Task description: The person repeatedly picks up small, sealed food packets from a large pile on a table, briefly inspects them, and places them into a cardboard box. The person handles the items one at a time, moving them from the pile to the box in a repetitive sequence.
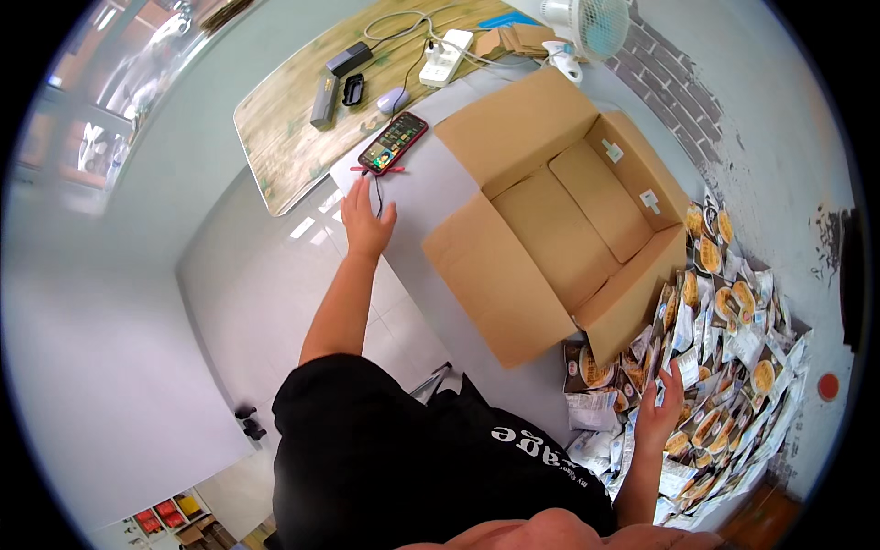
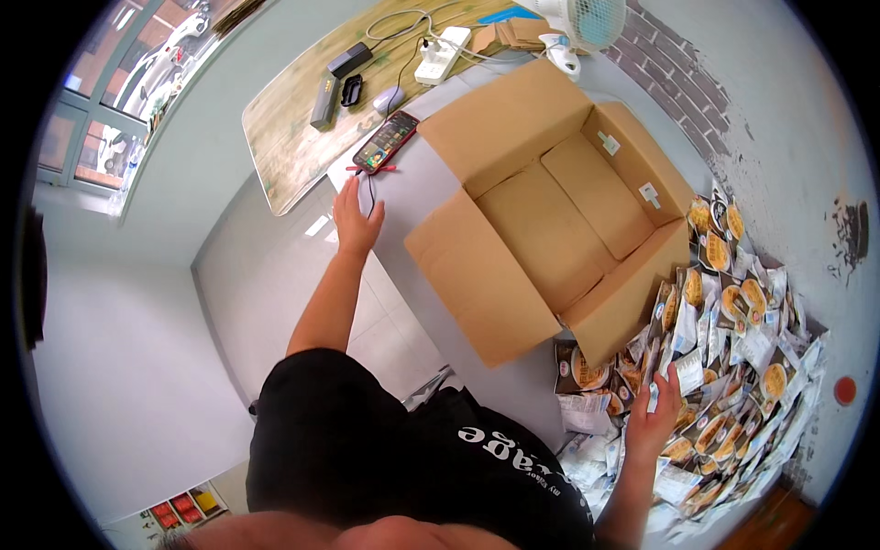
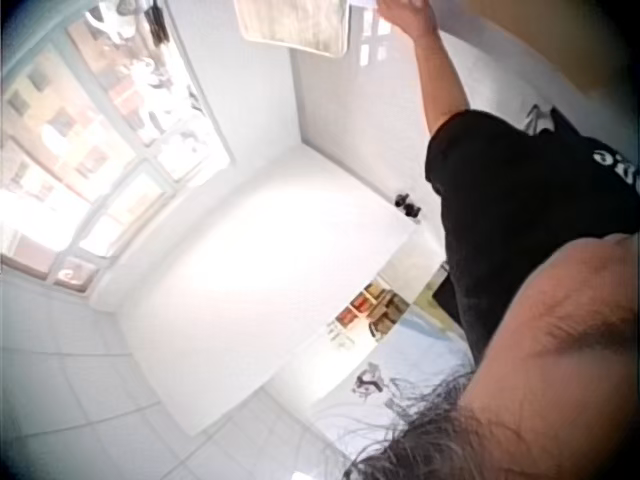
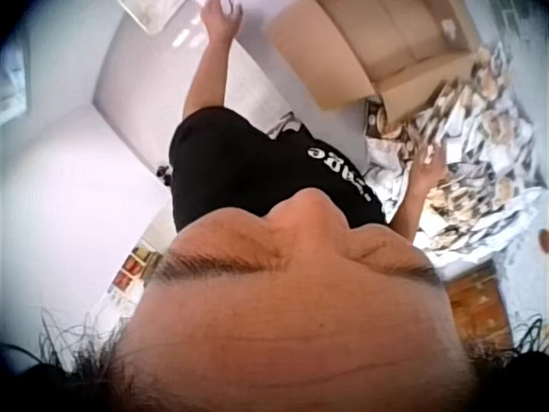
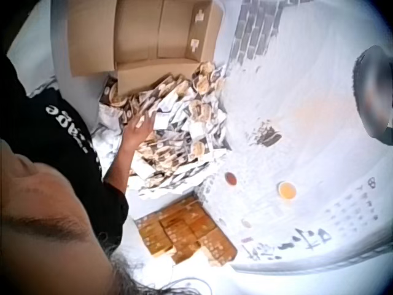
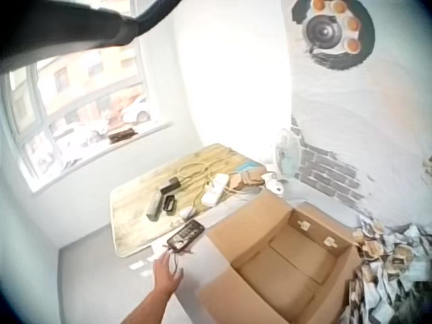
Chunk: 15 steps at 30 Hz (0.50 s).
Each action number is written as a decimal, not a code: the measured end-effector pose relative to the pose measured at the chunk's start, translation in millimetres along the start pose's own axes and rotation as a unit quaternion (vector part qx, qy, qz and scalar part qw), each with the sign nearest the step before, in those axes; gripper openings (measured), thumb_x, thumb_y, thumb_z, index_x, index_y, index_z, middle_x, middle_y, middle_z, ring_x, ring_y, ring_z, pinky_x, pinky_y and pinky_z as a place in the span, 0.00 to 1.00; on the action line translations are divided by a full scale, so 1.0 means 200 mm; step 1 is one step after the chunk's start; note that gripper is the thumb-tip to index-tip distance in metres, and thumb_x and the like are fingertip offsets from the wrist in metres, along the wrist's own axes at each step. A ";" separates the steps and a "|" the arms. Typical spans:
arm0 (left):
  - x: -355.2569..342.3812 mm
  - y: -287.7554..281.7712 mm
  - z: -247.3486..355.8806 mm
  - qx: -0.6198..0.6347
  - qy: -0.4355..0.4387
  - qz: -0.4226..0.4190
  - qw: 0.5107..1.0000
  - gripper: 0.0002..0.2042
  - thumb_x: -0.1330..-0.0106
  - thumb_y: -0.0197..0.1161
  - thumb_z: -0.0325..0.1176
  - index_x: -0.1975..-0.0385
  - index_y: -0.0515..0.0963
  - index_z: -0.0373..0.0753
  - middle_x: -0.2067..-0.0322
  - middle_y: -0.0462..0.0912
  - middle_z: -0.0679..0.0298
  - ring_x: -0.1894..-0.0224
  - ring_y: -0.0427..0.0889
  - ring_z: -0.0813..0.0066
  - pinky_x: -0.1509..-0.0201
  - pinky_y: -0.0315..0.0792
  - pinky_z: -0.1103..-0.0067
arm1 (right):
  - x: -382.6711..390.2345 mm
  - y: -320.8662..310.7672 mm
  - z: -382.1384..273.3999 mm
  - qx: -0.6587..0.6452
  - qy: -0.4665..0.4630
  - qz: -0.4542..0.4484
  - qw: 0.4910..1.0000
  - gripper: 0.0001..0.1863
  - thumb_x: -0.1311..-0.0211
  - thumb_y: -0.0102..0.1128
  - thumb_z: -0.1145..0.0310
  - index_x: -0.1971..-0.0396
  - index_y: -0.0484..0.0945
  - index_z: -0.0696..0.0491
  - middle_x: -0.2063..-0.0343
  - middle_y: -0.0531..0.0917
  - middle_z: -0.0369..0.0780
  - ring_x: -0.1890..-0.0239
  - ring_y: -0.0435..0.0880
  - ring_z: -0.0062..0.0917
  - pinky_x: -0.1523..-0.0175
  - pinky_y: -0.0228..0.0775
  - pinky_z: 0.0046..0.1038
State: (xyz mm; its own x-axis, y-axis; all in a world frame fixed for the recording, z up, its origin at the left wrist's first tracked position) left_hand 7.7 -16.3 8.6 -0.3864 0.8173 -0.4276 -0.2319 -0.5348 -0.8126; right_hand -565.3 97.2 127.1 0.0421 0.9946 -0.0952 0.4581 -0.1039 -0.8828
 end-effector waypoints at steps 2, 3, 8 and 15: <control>0.17 -0.06 0.05 0.043 0.087 0.031 0.995 0.33 0.51 0.67 0.31 0.42 0.64 0.37 0.42 0.68 0.54 0.39 0.65 0.57 0.36 0.55 0.64 | 0.02 0.00 -0.04 0.006 0.023 0.006 1.000 0.13 0.41 0.52 0.74 0.57 0.74 0.61 0.43 0.71 0.47 0.41 0.69 0.40 0.37 0.58 0.36; 0.28 -0.16 0.13 0.056 0.112 0.021 0.992 0.30 0.51 0.67 0.29 0.45 0.68 0.37 0.46 0.72 0.55 0.43 0.69 0.58 0.38 0.58 0.65 | 0.06 -0.01 0.02 -0.005 0.015 0.009 1.000 0.12 0.41 0.52 0.75 0.57 0.74 0.61 0.43 0.71 0.47 0.42 0.69 0.40 0.38 0.58 0.35; 0.79 -0.36 0.30 0.051 0.114 -0.043 0.991 0.16 0.47 0.63 0.27 0.57 0.76 0.39 0.60 0.76 0.59 0.53 0.72 0.61 0.46 0.62 0.68 | 0.13 -0.03 0.05 -0.050 -0.014 0.050 0.997 0.13 0.45 0.54 0.76 0.58 0.76 0.61 0.46 0.73 0.51 0.45 0.72 0.44 0.40 0.61 0.37; 1.36 -0.47 0.44 0.109 0.204 -0.351 0.908 0.09 0.48 0.63 0.30 0.66 0.79 0.43 0.66 0.79 0.61 0.57 0.76 0.61 0.53 0.65 0.67 | 0.27 -0.14 0.09 -0.118 -0.012 0.096 0.988 0.12 0.46 0.56 0.76 0.60 0.76 0.60 0.47 0.74 0.48 0.46 0.73 0.40 0.41 0.63 0.34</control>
State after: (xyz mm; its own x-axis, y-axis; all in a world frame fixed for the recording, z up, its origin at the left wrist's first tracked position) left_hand -153.8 236.9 2.8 0.2761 0.9610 0.0178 -0.4813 0.1542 -0.8629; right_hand -591.5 154.1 137.9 0.1296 0.9558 -0.2639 0.6382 -0.2841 -0.7155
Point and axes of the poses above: each hand's wrist, its own x-axis away from the middle knuckle, its own y-axis out of the palm, z = x × y, the point moved 2 cm from there along -x, towards the middle knuckle
